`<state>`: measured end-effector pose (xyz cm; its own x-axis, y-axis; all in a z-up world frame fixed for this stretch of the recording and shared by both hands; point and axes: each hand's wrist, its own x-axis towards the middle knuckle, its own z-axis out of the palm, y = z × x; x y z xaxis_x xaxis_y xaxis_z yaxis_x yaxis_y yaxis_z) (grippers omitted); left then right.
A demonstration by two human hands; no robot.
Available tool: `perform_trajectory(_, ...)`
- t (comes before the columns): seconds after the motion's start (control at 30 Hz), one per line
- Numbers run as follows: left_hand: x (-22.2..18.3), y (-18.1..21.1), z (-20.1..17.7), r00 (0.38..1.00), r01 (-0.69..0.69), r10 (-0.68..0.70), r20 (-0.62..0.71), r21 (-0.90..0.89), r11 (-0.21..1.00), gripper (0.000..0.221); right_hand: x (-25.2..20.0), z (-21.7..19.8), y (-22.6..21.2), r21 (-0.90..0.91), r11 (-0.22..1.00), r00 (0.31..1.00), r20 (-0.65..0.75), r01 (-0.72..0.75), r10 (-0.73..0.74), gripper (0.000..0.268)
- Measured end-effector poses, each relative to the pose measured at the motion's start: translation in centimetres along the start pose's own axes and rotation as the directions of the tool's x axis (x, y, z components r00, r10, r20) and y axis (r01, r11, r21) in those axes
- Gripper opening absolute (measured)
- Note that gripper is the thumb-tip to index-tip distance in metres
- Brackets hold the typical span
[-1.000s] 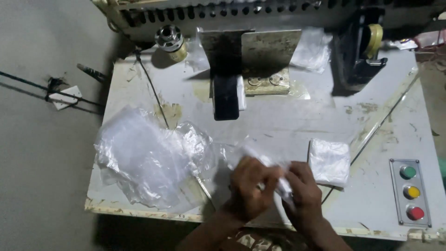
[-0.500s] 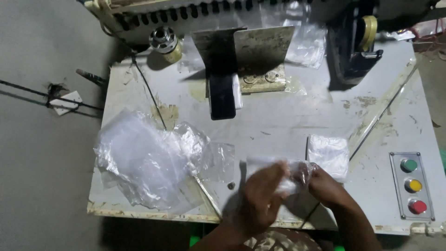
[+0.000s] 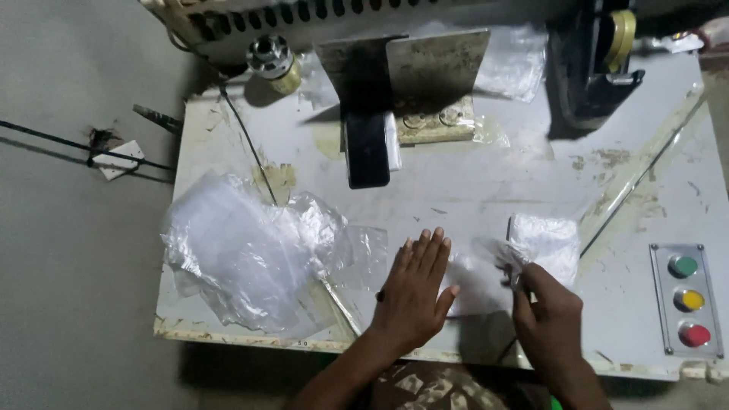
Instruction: Folding and inserting plastic bags into a larger plastic sleeve for packaging at a factory workstation.
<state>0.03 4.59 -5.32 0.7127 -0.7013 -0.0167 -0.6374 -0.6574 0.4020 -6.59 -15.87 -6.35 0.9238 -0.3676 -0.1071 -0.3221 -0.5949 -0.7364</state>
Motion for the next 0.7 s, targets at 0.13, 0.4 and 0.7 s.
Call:
perform_trajectory(0.13,-1.0,0.3,4.3,0.993,0.112,-0.114,-0.007,0.239,0.965,0.071,-0.9,5.3,1.1,-0.172,0.731,0.750,0.101,0.660,-0.653,0.054)
perform_trajectory(0.4,0.4,-0.5,2.2,0.994,0.099,-0.081,-0.071,0.293,0.951,0.068,6.0,2.9,1.7,-0.746,0.477,0.877,0.315,0.465,-0.362,0.067)
perform_trajectory(0.7,-0.3,0.2,-0.4,0.948,0.313,-0.304,-0.094,0.101,0.944,0.088,4.4,-1.4,-0.2,-0.408,0.771,0.731,-0.291,0.489,-0.618,0.050)
